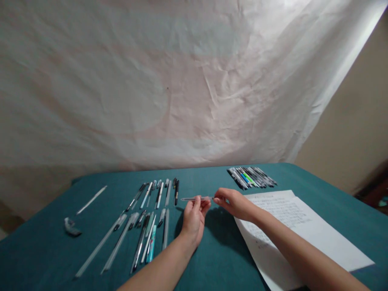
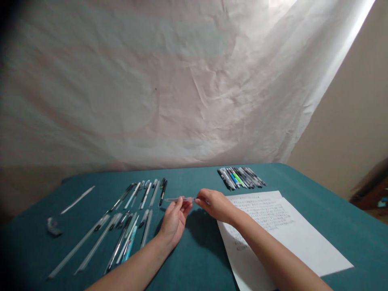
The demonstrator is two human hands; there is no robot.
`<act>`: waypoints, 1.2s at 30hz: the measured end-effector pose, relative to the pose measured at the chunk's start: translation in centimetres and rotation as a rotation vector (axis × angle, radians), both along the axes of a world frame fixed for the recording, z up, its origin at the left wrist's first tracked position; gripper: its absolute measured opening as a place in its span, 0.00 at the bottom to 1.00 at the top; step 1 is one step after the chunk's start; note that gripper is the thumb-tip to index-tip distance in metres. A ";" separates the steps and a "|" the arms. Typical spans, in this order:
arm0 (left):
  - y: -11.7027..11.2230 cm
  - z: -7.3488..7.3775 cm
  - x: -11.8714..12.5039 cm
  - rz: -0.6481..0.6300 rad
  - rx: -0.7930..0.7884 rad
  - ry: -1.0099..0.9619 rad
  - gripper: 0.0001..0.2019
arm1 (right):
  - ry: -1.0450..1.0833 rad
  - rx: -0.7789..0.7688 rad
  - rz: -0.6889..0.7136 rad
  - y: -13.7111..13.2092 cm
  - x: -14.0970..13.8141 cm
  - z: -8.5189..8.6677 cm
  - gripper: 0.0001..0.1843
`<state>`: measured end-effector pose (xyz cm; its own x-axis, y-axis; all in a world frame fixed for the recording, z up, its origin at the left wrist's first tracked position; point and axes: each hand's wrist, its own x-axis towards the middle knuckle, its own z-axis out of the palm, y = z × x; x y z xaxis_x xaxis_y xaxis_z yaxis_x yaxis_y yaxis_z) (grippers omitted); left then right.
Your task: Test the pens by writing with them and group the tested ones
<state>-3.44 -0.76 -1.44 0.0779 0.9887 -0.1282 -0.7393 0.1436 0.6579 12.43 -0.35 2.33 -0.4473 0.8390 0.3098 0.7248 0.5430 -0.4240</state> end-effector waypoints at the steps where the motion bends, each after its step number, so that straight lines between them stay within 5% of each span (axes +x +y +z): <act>1: 0.0 0.0 0.0 0.000 -0.002 0.000 0.04 | 0.009 0.005 -0.002 0.0 0.0 0.0 0.11; 14: 0.1 0.5 0.0 0.006 -0.014 0.007 0.05 | 0.256 -0.189 0.039 0.0 -0.7 -0.4 0.20; 20: -0.2 1.4 -0.1 -0.012 -0.038 -0.011 0.03 | 0.303 -0.218 0.053 -0.6 0.0 1.8 0.19; 22: -0.5 1.9 -0.1 -0.059 -0.059 -0.023 0.02 | 0.308 -0.226 0.137 -1.1 0.4 2.9 0.19; 26: -1.5 2.5 0.4 -0.253 -0.021 -0.051 0.05 | 0.291 -0.216 0.326 -1.9 0.1 3.7 0.49; 28: -2.0 2.5 0.7 -0.329 0.024 -0.031 0.08 | 0.263 -0.193 0.345 -2.2 -0.5 3.5 0.42; 31: -2.4 2.4 1.0 -0.376 0.151 0.107 0.09 | 0.229 -0.163 0.256 -2.6 -0.7 3.3 0.25; 36: -4.0 2.8 1.4 -0.503 0.601 0.707 0.12 | 0.352 -0.120 -0.080 -4.2 3.2 3.4 0.27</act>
